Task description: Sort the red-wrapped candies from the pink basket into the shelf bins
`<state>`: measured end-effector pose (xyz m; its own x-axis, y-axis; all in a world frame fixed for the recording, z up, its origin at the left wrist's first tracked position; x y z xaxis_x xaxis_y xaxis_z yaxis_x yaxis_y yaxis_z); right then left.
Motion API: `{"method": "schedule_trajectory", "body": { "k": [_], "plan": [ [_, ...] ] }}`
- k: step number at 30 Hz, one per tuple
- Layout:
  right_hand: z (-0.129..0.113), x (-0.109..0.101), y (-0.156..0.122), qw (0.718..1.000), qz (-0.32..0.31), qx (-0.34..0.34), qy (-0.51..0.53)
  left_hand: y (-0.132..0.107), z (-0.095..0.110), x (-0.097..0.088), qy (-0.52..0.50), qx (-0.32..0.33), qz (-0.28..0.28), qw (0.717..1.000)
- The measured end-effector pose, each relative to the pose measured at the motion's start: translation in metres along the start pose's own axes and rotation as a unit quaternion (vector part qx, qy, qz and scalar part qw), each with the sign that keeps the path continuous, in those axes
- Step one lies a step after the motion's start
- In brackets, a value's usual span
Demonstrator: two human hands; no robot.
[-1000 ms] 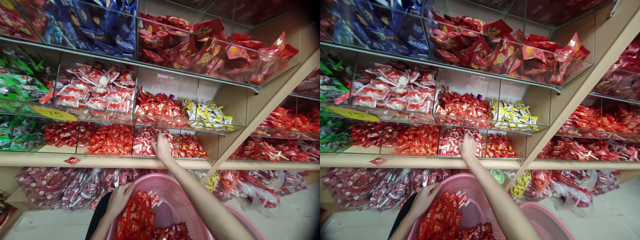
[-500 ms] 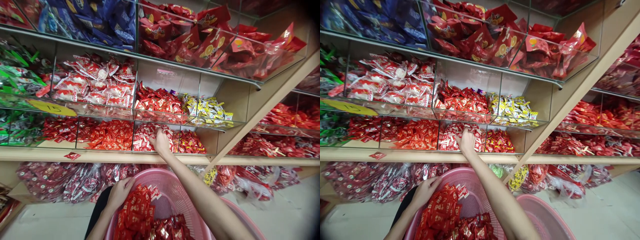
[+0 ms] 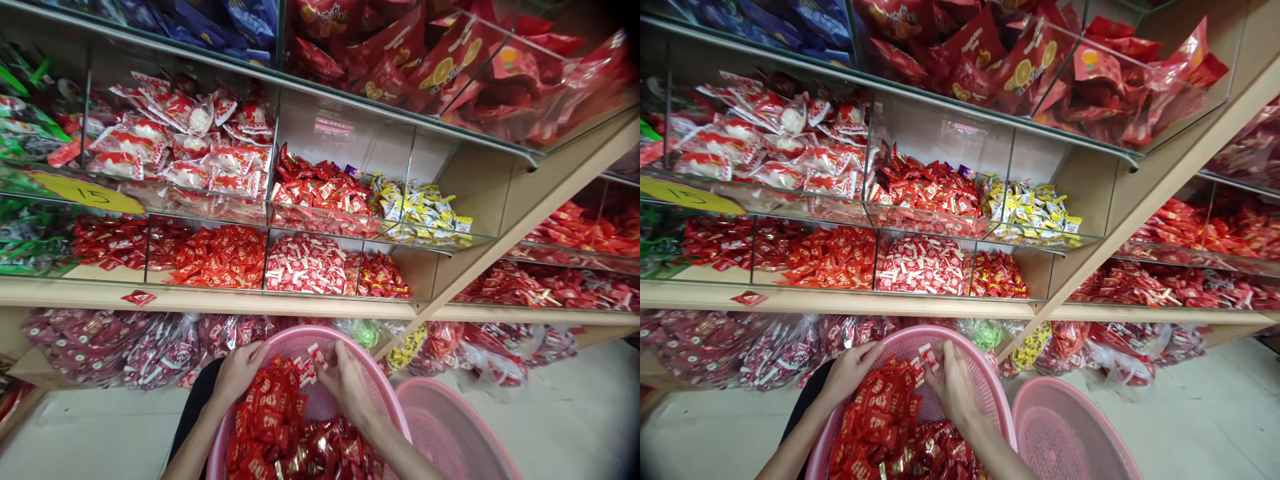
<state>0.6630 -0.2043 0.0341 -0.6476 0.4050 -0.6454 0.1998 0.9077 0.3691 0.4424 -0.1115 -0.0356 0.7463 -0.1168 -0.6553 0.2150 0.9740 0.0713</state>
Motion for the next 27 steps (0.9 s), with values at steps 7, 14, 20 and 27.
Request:
{"method": "schedule_trajectory", "body": {
  "k": [7,14,20,27],
  "plan": [
    [0.056,0.064,-0.014,0.982,-0.059,0.013,-0.181,-0.003,0.002,-0.003,0.015,0.006,0.011,1.000],
    [0.043,0.076,-0.006,0.953,-0.118,0.036,-0.278,-0.002,0.002,-0.004,0.008,0.000,0.008,1.000],
    [-0.025,0.018,0.037,0.986,-0.036,-0.079,-0.140,-0.001,-0.001,-0.001,-0.009,0.002,0.001,1.000],
    [-0.064,-0.024,0.133,0.984,0.112,-0.041,-0.135,0.000,-0.007,0.001,-0.017,-0.004,-0.003,1.000]
  ]
}}
Point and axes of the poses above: each hand's wrist, its own y-axis towards the middle knuckle, its own x-axis out of the palm, z = x × y, the point moved 3 cm from there along y, towards the middle knuckle, and after that the axes turned 8 degrees about z, right-handed, at the moved point
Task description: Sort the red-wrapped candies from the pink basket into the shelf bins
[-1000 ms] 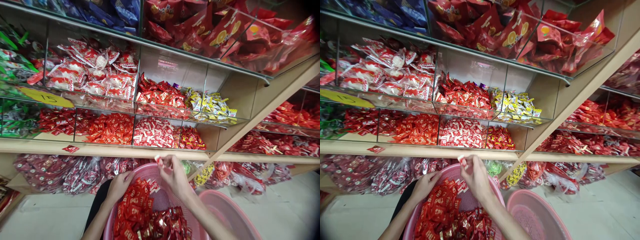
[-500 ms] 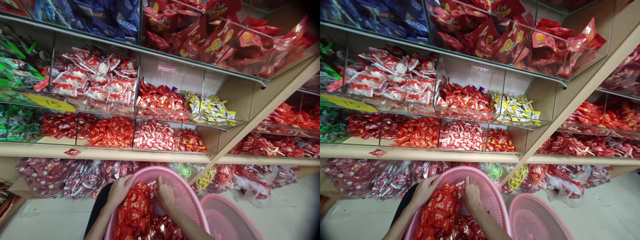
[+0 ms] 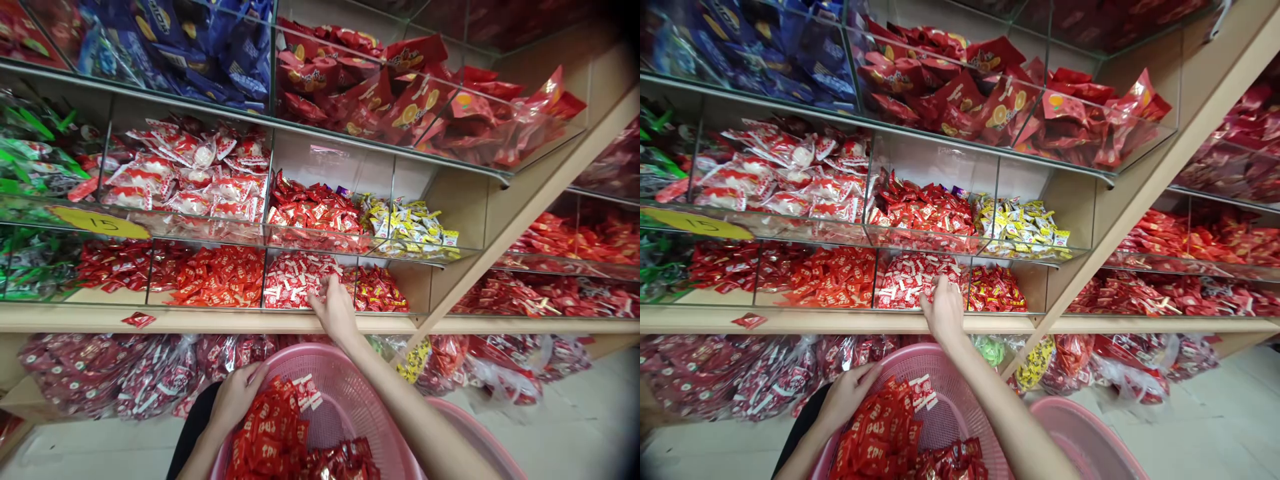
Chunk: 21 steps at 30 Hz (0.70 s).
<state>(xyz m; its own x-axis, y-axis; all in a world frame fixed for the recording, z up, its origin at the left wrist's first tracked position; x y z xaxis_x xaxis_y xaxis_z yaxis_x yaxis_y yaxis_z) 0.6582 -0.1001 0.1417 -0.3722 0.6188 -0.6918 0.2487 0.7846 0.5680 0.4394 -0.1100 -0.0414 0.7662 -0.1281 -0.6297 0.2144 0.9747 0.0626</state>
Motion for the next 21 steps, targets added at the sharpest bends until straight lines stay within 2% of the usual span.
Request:
{"method": "schedule_trajectory", "body": {
  "k": [3,6,12,15,17,19,21],
  "plan": [
    [0.002,0.016,0.021,0.993,-0.068,0.054,-0.080,-0.001,0.000,-0.001,0.003,-0.003,0.003,1.000],
    [0.002,0.027,0.028,0.987,-0.102,0.085,-0.092,-0.001,0.001,-0.002,0.010,-0.004,0.003,1.000],
    [0.014,0.032,0.029,0.987,-0.076,0.139,0.009,-0.001,0.004,-0.003,0.025,-0.001,0.004,1.000],
    [0.019,0.025,0.029,0.987,-0.042,0.133,0.080,-0.001,0.004,-0.003,0.032,-0.004,0.007,0.999],
    [0.017,0.012,0.026,0.983,-0.016,0.125,0.134,-0.001,0.005,-0.003,0.029,-0.004,0.007,1.000],
    [0.012,-0.005,0.016,0.974,0.014,0.101,0.204,-0.001,0.005,-0.003,0.023,-0.002,0.005,1.000],
    [0.006,-0.019,-0.006,0.962,0.020,0.062,0.265,-0.001,0.005,-0.003,0.025,-0.001,0.004,1.000]
  ]
}}
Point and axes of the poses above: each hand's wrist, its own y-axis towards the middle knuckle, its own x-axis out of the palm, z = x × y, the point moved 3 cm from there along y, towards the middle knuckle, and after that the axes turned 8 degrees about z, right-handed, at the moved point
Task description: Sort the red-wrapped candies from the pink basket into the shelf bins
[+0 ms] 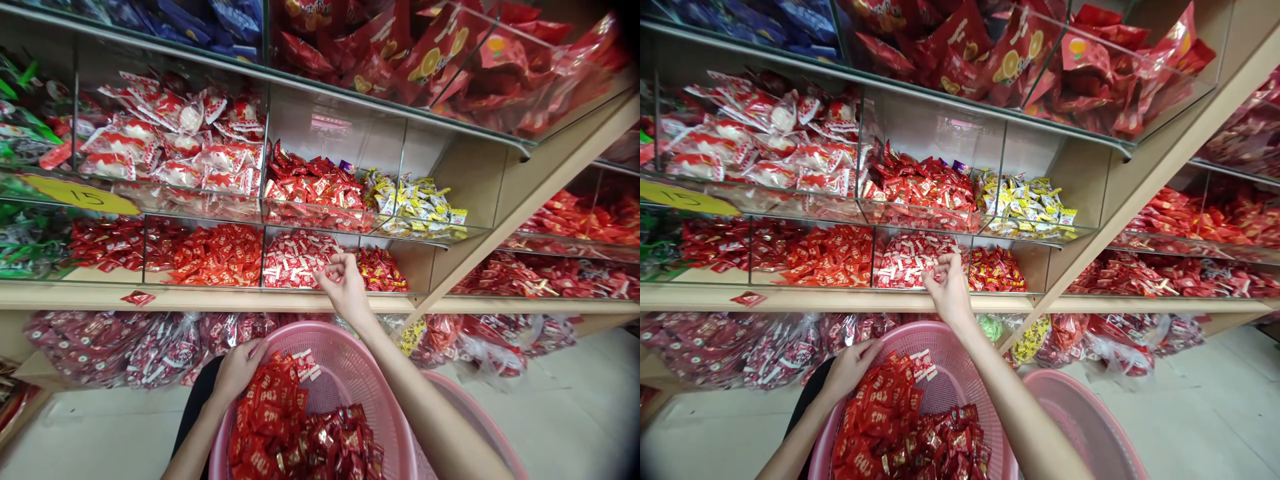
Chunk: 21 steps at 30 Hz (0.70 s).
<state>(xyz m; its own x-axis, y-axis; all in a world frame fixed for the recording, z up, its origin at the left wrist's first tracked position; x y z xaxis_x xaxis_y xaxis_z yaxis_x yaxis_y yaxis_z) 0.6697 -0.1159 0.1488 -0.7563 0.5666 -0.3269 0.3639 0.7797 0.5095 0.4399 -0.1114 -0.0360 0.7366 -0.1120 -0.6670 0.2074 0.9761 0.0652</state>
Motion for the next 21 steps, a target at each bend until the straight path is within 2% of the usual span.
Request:
{"method": "schedule_trajectory", "body": {
  "k": [3,5,7,9,12,16,21],
  "plan": [
    [0.011,-0.004,-0.050,0.996,-0.086,0.002,-0.003,0.001,-0.001,0.001,0.017,-0.001,-0.001,1.000],
    [0.037,0.001,-0.086,0.987,-0.132,0.038,-0.083,0.001,-0.001,0.002,0.024,0.000,-0.001,1.000],
    [0.069,0.012,-0.117,0.962,-0.178,0.082,-0.191,0.000,0.000,0.002,0.023,0.003,0.000,1.000],
    [0.096,0.024,-0.136,0.939,-0.197,0.089,-0.269,-0.001,0.003,0.001,0.017,0.009,-0.001,1.000],
    [0.114,0.045,-0.146,0.920,-0.216,0.071,-0.318,-0.003,0.007,-0.001,0.008,0.016,-0.001,1.000],
    [0.116,0.067,-0.146,0.897,-0.234,0.055,-0.370,-0.003,0.007,-0.003,0.013,0.004,0.004,1.000],
    [0.117,0.076,-0.149,0.894,-0.227,0.051,-0.383,-0.002,0.002,-0.001,0.022,0.001,0.005,1.000]
  ]
}}
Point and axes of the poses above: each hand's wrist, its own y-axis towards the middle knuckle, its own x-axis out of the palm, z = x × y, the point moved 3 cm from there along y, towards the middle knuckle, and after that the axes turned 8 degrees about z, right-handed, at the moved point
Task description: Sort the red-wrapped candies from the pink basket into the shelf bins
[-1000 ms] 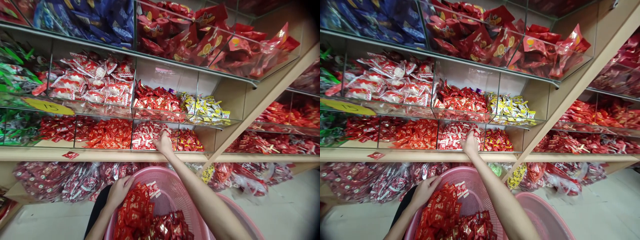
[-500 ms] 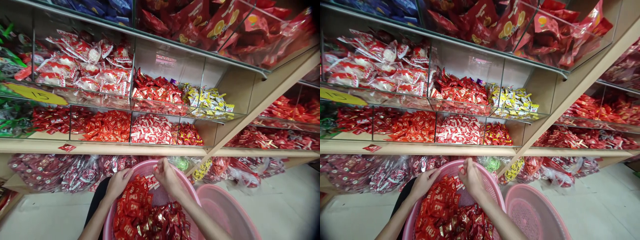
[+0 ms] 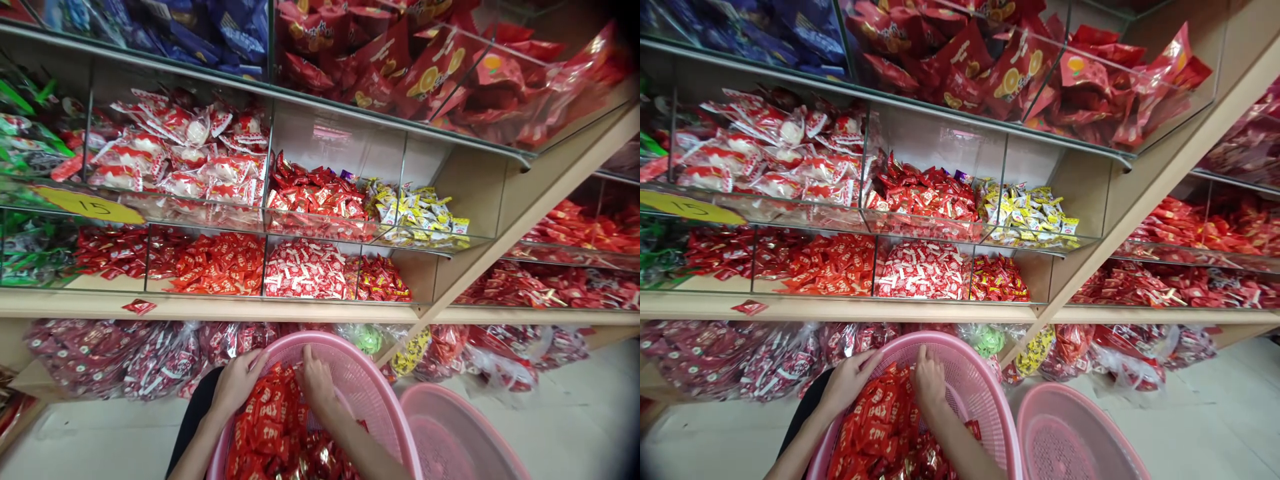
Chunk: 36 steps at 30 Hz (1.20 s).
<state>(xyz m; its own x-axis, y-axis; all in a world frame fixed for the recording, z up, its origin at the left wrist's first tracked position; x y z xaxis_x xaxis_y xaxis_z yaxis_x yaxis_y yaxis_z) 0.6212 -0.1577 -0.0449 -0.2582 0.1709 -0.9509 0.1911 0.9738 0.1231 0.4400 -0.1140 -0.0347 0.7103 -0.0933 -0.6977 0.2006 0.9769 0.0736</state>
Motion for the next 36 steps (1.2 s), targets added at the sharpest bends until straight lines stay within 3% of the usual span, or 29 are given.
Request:
{"method": "schedule_trajectory", "body": {
  "k": [4,8,11,14,19,25,31,36],
  "plan": [
    [-0.006,-0.024,-0.001,0.999,0.013,-0.018,0.037,0.001,-0.002,0.002,-0.025,0.006,-0.003,1.000],
    [-0.028,-0.092,0.012,0.979,0.074,-0.132,0.138,0.002,-0.003,0.003,-0.008,0.001,-0.006,1.000],
    [-0.042,-0.147,0.041,0.952,0.140,-0.203,0.182,0.003,-0.003,0.004,-0.012,-0.006,-0.004,1.000],
    [-0.045,-0.178,0.083,0.942,0.187,-0.246,0.128,0.002,-0.001,0.002,-0.027,0.000,-0.001,1.000],
    [-0.047,-0.178,0.130,0.943,0.138,-0.302,-0.002,-0.001,0.003,-0.002,-0.023,0.006,0.010,1.000],
    [-0.050,-0.165,0.137,0.946,0.125,-0.291,-0.067,-0.001,0.004,-0.002,-0.020,0.009,0.015,1.000],
    [-0.045,-0.170,0.134,0.941,0.157,-0.300,0.016,-0.001,0.004,-0.003,-0.028,0.005,0.003,1.000],
    [-0.040,-0.185,0.083,0.917,0.206,-0.252,0.229,0.001,-0.001,0.000,-0.004,-0.007,0.001,1.000]
  ]
}}
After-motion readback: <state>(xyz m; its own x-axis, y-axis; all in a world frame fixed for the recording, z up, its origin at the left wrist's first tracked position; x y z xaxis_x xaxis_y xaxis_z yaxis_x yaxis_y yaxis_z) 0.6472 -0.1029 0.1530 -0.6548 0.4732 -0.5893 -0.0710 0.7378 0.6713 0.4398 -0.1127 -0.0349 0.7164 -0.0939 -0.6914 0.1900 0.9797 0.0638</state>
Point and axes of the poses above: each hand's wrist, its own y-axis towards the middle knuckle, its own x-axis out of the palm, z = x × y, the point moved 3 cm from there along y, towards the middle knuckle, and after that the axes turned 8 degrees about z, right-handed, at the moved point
